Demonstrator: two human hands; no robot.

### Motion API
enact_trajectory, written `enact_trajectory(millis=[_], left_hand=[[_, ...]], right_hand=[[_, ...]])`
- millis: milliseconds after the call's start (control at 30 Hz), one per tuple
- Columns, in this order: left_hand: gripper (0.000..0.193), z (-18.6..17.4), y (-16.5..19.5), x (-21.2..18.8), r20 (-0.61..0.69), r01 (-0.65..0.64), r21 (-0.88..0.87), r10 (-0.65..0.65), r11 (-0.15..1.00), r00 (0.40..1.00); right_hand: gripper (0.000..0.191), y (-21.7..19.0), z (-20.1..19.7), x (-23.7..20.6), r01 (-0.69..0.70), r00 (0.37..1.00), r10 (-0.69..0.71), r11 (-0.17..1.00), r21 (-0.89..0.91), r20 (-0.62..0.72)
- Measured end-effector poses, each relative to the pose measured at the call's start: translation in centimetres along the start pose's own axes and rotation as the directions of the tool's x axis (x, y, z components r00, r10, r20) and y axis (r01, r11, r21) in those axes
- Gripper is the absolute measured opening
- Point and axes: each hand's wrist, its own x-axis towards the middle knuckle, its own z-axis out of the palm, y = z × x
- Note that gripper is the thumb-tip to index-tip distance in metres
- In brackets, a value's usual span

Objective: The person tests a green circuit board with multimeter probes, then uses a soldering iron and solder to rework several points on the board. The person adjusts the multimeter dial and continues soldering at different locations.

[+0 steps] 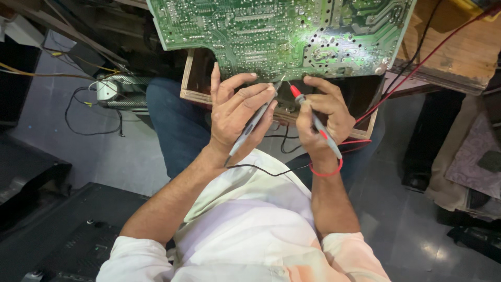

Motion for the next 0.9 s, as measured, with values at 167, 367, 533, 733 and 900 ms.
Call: enact_trajectory(millis=[167,367,533,733,900], left_hand=[[0.031,-0.2,-1.0,0.2,-0.008,-0.013,-0.004,0.013,1.0,1.0],[0.031,-0.3,-1.7,0.4,0.001,0.005,-0.016,-0.005,1.0,1.0],[0.03,-0.4,-1.9,0.3,0.001,0.0,-0.025,0.0,1.0,1.0],[0.031,-0.3,-1.9,0.3,-0.003,0.0,-0.032,0.0,0.999,1.0],[0.031,-0.3,-1.8,0.2,0.005,0.004,-0.031,-0.004,1.0,1.0]], right_hand=[[0.016,1.0,0.9,-0.3,0.026,0.999,-0.025,0.998,0.053,-0.022],[0.017,1.2,1.8,-0.3,-0.024,0.999,0.027,0.998,0.055,-0.047],[0.017,1.0,2.2,-0.1,-0.015,0.998,0.017,0.999,0.033,-0.055],[0.016,0.8,2.0,0.1,-0.022,0.999,0.022,1.0,-0.014,-0.033],[0.015,0.9,1.9,0.0,-0.021,0.999,0.022,1.0,0.01,-0.04]])
